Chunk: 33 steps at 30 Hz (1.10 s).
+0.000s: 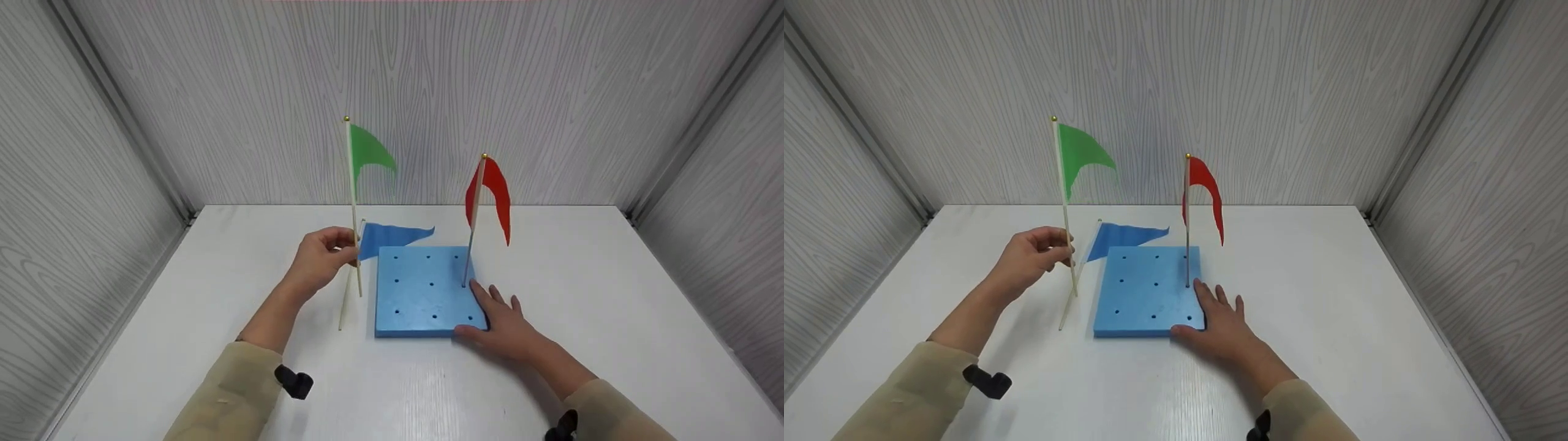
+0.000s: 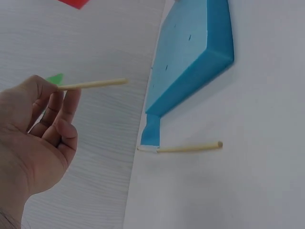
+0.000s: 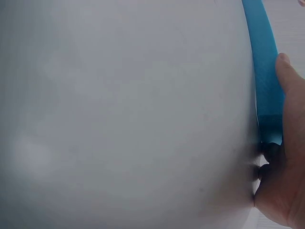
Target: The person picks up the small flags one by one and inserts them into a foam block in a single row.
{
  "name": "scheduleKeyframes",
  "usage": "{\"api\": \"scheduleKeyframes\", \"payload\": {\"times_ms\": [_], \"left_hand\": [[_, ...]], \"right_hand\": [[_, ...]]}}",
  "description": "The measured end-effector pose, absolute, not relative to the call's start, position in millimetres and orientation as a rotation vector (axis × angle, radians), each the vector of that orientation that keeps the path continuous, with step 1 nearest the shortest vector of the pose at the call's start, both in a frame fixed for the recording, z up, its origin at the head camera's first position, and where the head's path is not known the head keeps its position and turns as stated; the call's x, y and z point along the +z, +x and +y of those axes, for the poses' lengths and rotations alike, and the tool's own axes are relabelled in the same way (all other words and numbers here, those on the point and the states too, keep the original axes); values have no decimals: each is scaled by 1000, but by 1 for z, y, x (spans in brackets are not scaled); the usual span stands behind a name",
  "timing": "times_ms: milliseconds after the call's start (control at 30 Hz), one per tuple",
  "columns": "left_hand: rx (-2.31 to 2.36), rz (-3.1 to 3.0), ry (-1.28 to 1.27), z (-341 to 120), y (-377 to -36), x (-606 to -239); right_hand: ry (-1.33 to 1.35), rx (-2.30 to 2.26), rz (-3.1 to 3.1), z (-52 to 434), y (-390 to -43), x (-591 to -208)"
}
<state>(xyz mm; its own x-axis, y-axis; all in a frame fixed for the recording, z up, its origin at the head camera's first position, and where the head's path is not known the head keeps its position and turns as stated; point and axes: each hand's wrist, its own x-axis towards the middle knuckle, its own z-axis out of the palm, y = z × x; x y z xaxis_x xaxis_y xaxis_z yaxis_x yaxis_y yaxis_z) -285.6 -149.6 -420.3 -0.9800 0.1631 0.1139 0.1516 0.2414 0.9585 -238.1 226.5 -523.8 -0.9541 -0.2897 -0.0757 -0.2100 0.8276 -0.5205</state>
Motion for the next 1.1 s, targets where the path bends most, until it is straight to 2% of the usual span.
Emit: {"api": "scheduleKeyframes", "payload": {"times_ms": [600, 1100], "left_hand": [[1983, 2408, 476, -77, -301, -418], [2009, 2410, 436, -47, -304, -430]], "right_hand": [[-333, -768, 2850, 219, -241, -526], [-338, -762, 2854, 215, -239, -526]]}}
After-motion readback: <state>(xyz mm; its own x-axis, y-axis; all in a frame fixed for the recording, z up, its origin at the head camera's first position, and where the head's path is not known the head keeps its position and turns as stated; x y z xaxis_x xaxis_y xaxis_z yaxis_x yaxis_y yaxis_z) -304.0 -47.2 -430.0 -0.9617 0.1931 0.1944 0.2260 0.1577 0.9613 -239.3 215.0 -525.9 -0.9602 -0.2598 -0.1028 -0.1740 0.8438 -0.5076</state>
